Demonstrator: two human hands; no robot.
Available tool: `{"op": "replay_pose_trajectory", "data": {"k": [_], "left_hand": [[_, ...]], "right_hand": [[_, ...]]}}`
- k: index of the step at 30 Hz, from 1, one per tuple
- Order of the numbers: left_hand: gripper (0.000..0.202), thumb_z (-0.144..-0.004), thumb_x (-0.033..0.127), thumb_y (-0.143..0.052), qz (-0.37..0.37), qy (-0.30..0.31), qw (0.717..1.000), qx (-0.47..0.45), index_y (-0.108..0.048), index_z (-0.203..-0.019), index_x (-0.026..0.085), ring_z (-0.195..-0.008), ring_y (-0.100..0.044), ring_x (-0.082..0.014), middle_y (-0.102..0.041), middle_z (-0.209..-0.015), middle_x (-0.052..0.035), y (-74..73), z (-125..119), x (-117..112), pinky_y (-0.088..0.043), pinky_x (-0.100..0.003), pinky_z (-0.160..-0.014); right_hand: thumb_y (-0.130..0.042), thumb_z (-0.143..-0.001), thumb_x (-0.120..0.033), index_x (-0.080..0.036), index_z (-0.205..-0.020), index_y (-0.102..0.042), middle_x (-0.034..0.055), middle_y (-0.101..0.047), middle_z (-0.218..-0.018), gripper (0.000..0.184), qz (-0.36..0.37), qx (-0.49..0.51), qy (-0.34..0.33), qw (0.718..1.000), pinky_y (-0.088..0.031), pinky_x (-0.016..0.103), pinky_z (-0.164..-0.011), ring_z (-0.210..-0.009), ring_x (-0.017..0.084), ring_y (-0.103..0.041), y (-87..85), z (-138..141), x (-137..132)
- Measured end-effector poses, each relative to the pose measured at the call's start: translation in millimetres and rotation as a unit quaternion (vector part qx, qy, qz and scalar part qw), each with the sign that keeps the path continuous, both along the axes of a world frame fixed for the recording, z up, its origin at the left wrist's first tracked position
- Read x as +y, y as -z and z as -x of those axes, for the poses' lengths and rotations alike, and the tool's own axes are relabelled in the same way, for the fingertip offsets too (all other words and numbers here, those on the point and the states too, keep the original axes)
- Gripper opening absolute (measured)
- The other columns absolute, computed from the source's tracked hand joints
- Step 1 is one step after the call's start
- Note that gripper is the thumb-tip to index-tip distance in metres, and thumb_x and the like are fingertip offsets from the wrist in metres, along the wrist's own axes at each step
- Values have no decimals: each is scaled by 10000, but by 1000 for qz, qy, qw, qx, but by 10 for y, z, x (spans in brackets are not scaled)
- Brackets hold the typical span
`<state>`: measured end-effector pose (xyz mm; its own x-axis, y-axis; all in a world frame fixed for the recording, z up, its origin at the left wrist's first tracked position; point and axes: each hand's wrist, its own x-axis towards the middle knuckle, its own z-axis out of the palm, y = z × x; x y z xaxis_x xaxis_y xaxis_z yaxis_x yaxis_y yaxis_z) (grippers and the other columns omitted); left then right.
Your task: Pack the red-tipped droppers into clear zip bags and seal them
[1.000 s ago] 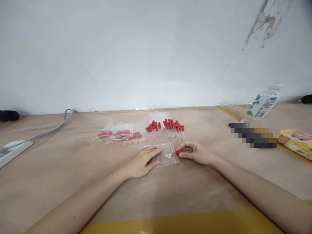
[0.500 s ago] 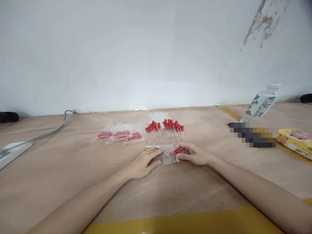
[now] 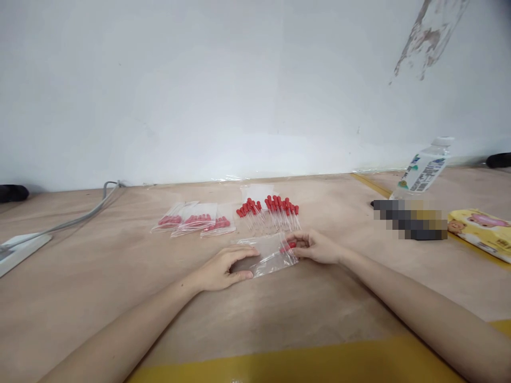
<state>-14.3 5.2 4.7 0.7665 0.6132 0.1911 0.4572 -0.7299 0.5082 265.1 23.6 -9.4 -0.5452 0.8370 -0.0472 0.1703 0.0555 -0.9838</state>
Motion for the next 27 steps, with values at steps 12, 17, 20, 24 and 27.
{"op": "replay_pose_trajectory", "data": {"k": [12, 17, 20, 24, 27], "left_hand": [[429, -850, 334, -537, -9, 6, 1000, -5, -448, -1259, 237, -1156, -473, -201, -521, -1259, -49, 13, -22, -15, -370, -370, -980], [426, -856, 332, -528, -14, 11, 1000, -8, -448, -1261, 227, -1153, -475, -205, -523, -1255, -57, 17, -35, -13, -374, -370, -977], [424, -857, 336, -528, -16, 11, 1000, -7, -452, -1260, 229, -1152, -477, -211, -524, -1254, -58, 21, -39, -12, -373, -376, -978], [431, -851, 344, -538, -17, 11, 1000, -6, -457, -1258, 229, -1158, -472, -213, -520, -1260, -55, 24, -40, -9, -364, -372, -988], [429, -852, 338, -536, -13, 10, 1000, -8, -456, -1260, 231, -1157, -473, -213, -515, -1266, -52, 18, -40, -14, -371, -370, -983]], "right_hand": [[-677, -650, -433, -173, -720, -675, -1, -594, -591, 270, -118, -110, 33, 986, -367, 232, -494, -523, 101, -492, 33, 65, -34], [-508, -813, -391, -247, -866, -704, 32, -632, -837, 249, -293, -160, 2, 943, -420, 279, -692, -757, 154, -546, -97, 91, -169], [-414, -861, -399, -212, -833, -693, 36, -612, -794, 337, -279, -146, 1, 949, -415, 274, -689, -748, 147, -534, -148, 109, -223], [-570, -750, -455, -157, -798, -636, 17, -583, -687, 309, -172, -127, 61, 975, -389, 235, -556, -618, 116, -508, -126, 163, -262], [-710, -596, -434, -155, -731, -562, -4, -568, -628, 343, -69, -71, 146, 984, -374, 223, -509, -567, 107, -506, -65, 206, -272]]}}
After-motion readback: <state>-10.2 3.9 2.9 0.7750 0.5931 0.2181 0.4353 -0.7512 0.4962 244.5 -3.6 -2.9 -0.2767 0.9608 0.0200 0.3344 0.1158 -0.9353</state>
